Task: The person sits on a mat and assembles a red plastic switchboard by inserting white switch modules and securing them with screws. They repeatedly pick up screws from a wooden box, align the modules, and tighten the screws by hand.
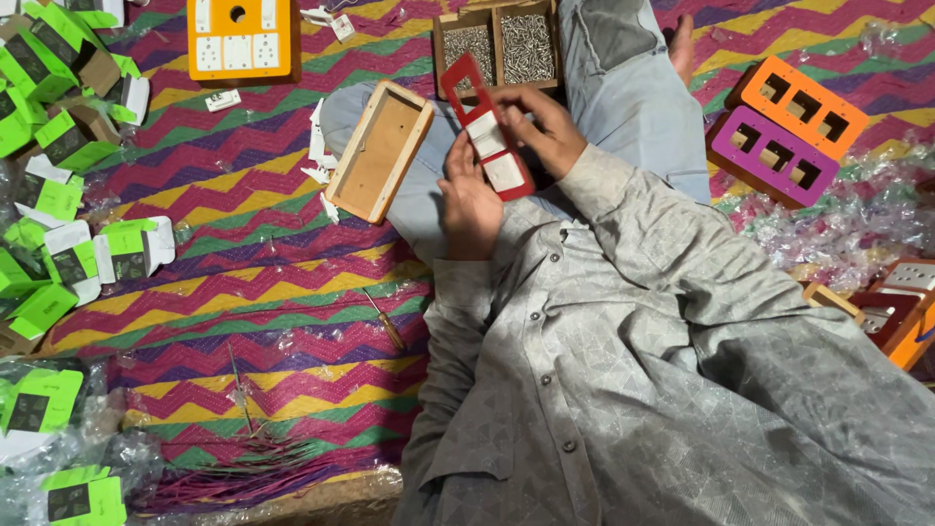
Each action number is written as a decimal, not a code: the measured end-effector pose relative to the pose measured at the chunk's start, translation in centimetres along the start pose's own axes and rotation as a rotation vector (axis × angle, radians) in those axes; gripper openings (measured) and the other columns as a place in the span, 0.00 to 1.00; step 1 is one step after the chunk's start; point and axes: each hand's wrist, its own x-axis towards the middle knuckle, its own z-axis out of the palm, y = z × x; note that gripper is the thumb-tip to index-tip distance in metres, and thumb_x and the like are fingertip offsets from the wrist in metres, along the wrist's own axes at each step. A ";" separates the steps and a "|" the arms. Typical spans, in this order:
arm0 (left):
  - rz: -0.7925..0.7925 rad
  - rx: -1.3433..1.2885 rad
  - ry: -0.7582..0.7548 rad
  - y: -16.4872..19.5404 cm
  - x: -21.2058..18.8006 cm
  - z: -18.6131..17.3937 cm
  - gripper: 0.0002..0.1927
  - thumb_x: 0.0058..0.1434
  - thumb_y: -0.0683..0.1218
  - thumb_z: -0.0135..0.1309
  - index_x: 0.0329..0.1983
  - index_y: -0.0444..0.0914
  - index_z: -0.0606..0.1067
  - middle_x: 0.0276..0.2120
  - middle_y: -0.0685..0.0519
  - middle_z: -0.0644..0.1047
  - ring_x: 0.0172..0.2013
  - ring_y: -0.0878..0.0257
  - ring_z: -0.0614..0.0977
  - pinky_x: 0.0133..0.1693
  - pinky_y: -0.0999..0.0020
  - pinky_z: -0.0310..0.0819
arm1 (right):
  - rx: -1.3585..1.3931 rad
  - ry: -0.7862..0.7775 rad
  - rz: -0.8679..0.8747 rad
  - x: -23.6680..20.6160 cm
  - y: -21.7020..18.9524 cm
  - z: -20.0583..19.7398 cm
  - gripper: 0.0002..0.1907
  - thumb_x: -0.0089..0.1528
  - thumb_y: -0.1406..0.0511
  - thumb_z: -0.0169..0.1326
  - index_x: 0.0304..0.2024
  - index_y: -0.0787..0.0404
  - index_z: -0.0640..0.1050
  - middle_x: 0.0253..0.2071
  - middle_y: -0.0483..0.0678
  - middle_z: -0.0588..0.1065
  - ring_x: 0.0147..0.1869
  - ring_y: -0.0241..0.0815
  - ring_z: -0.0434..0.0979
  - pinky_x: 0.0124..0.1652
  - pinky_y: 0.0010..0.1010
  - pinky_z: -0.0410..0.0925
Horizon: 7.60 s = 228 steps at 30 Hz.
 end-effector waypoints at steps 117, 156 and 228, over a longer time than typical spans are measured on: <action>0.413 1.058 0.192 -0.2 -0.9 3.7 0.43 0.73 0.51 0.52 0.78 0.35 0.40 0.77 0.37 0.46 0.76 0.47 0.52 0.75 0.50 0.44 | 0.028 -0.163 0.218 -3.8 1.8 -2.7 0.13 0.67 0.61 0.61 0.45 0.65 0.77 0.38 0.41 0.77 0.42 0.27 0.73 0.41 0.23 0.68; 0.373 1.314 -0.153 1.4 -1.7 3.0 0.38 0.61 0.65 0.61 0.60 0.34 0.64 0.61 0.42 0.70 0.59 0.49 0.74 0.63 0.54 0.67 | 0.678 -0.167 0.483 0.8 3.8 -8.1 0.30 0.67 0.46 0.47 0.38 0.66 0.82 0.21 0.44 0.74 0.21 0.34 0.69 0.23 0.22 0.60; -0.188 -0.286 0.270 -0.5 1.8 0.9 0.36 0.75 0.67 0.36 0.76 0.42 0.57 0.68 0.48 0.66 0.65 0.52 0.69 0.65 0.51 0.64 | -0.445 -0.051 -0.258 -0.9 -0.8 -0.6 0.07 0.63 0.71 0.64 0.45 0.63 0.84 0.41 0.50 0.78 0.45 0.45 0.79 0.44 0.33 0.72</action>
